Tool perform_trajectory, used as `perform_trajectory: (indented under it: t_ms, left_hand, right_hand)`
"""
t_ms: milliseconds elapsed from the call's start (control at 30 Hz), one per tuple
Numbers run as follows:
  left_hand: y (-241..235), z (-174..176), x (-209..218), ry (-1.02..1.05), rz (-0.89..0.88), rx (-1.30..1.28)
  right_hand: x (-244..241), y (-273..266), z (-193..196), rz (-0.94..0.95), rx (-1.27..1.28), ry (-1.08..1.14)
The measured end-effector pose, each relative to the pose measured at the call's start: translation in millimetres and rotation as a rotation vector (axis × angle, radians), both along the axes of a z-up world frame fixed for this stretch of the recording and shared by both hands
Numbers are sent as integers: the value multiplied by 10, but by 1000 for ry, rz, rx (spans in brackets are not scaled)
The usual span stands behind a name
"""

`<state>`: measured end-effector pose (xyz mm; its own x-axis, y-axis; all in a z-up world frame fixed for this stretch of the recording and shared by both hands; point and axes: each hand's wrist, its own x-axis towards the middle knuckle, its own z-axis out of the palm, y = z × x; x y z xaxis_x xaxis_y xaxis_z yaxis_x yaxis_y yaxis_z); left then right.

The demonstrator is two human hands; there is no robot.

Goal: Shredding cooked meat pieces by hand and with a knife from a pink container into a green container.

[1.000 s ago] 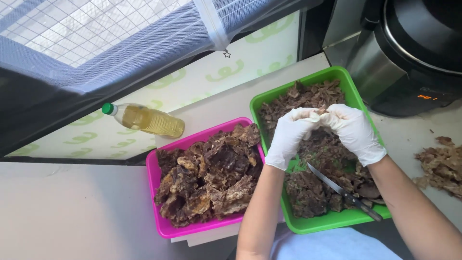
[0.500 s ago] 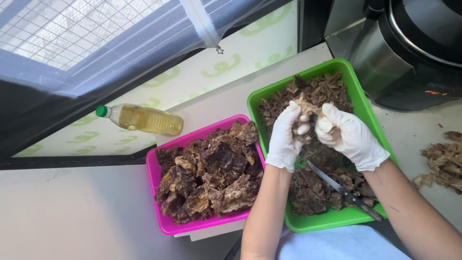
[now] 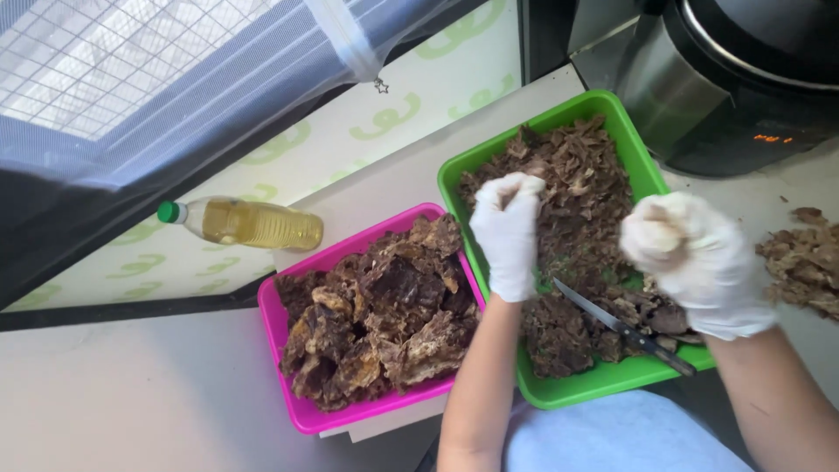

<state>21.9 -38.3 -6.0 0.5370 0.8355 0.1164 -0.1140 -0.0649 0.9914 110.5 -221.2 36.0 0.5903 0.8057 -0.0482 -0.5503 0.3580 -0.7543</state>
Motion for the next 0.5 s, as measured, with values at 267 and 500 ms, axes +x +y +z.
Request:
perform_trajectory:
  t_ms: [267,500]
  left_hand:
    - [150,114,-176,-54,-205,-675]
    - [118,-104,-213,-201,-314,-935]
  right_hand:
    - [53,-393,-7,-2,272,252]
    - [352,-1424,-955,-248,-436,-176]
